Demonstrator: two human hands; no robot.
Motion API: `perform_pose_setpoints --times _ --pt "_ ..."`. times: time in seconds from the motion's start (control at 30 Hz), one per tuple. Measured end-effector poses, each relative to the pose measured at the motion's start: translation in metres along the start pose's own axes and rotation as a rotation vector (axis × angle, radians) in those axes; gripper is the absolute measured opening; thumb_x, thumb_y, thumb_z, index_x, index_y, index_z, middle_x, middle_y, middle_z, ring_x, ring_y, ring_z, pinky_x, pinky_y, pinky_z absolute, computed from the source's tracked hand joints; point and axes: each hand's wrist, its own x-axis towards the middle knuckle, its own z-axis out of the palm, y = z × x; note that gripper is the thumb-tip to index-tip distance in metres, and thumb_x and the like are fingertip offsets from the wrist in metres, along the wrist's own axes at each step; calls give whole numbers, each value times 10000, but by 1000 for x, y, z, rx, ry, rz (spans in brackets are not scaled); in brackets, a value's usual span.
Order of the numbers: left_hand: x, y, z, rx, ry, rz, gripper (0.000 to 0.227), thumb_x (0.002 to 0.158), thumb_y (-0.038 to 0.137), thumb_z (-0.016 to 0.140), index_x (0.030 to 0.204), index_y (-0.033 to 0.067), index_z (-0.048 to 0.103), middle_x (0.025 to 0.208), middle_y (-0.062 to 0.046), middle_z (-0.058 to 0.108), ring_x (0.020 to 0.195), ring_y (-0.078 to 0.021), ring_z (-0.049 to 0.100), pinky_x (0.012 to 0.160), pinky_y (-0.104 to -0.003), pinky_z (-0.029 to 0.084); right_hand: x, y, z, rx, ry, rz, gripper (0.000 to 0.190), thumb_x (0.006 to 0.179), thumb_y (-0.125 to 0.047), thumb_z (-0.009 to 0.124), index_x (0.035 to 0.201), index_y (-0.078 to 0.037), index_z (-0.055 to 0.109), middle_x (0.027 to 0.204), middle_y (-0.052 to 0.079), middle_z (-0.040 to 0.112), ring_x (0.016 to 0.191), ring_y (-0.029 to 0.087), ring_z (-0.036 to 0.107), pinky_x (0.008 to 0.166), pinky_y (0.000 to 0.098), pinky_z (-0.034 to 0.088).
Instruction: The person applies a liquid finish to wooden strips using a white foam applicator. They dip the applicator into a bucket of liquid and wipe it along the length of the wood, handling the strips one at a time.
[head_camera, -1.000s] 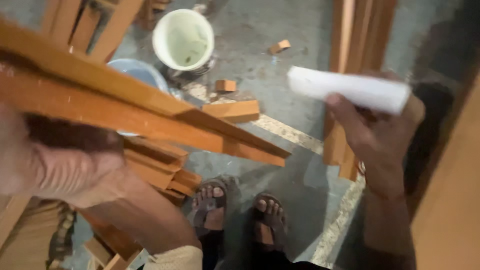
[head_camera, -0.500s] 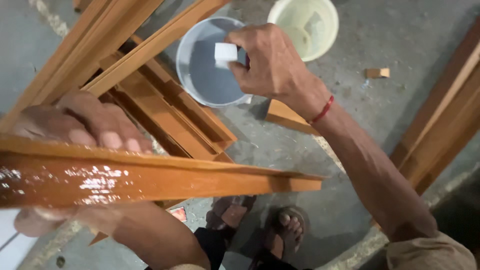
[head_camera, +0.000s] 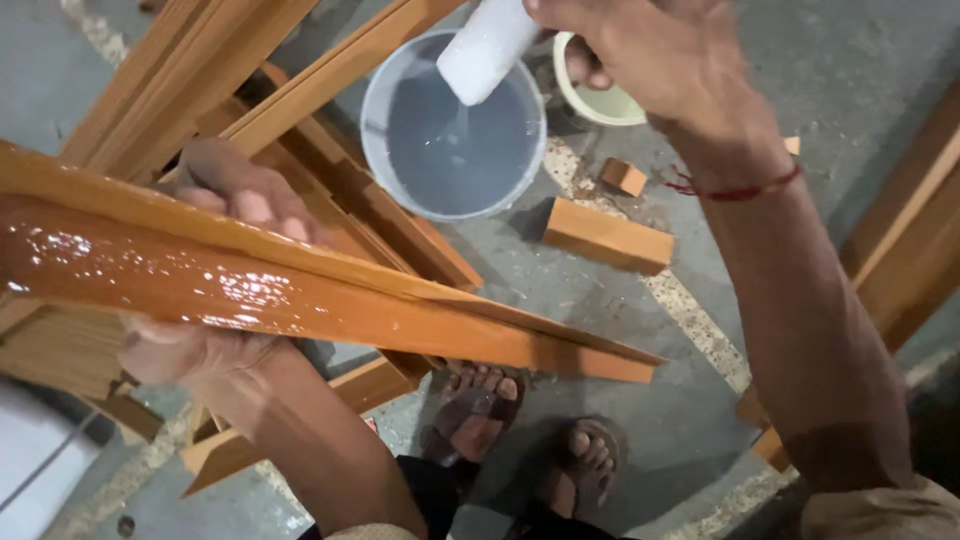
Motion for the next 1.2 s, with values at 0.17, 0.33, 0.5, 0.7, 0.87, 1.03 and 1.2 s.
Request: perform_pose_setpoints --times 0.17,0.33,0.5,0.7,0.87,1.03,1.2 --pt "0 -7 15 90 201 -3 419 914 113 817 1298 6 686 1158 -203 695 1112 -259 709 1040 -378 600 -10 31 -6 195 35 90 156 954 -67 653 1032 62 693 830 116 750 526 84 618 404 217 471" --pt "-2 -23 31 84 281 106 252 903 31 769 1147 -19 735 1107 -200 725 985 -251 726 870 -313 614 -29 57 -14 -126 50 338 244 890 -107 655 984 104 735 720 123 707 518 101 618 403 246 463" --pt "9 -24 50 32 286 118 154 991 -3 766 1139 -4 726 1082 -146 734 994 -233 717 917 -337 608 -66 79 -31 -77 39 497 232 888 -114 653 981 90 714 684 102 679 520 121 605 421 267 436" --pt "39 -32 89 175 169 100 160 1047 98 703 1130 -38 715 1029 -98 724 900 -158 613 878 -251 502 -167 101 -69 1078 326 210 258 1093 -55 700 857 35 649 724 144 681 605 183 636 575 307 510" --pt "61 -44 153 272 133 129 189 1044 62 704 1172 -76 715 997 -93 717 860 -133 607 802 -211 458 -234 32 -64 915 415 -358 134 1007 -56 608 1049 65 647 853 204 723 669 217 705 531 282 555" --pt "78 -54 214 330 -2 151 228 1009 66 759 1200 -50 711 1070 -89 731 924 -134 657 900 -249 545 -285 -79 -49 189 842 -80 299 933 49 627 1211 65 518 880 186 669 696 224 699 582 335 629" --pt "82 -61 262 430 -22 118 332 928 86 795 1218 -54 715 1057 -96 731 710 -62 587 657 -194 479 -274 -109 -51 -183 976 -512 280 937 -67 737 1164 25 601 991 176 721 889 261 774 726 348 650"
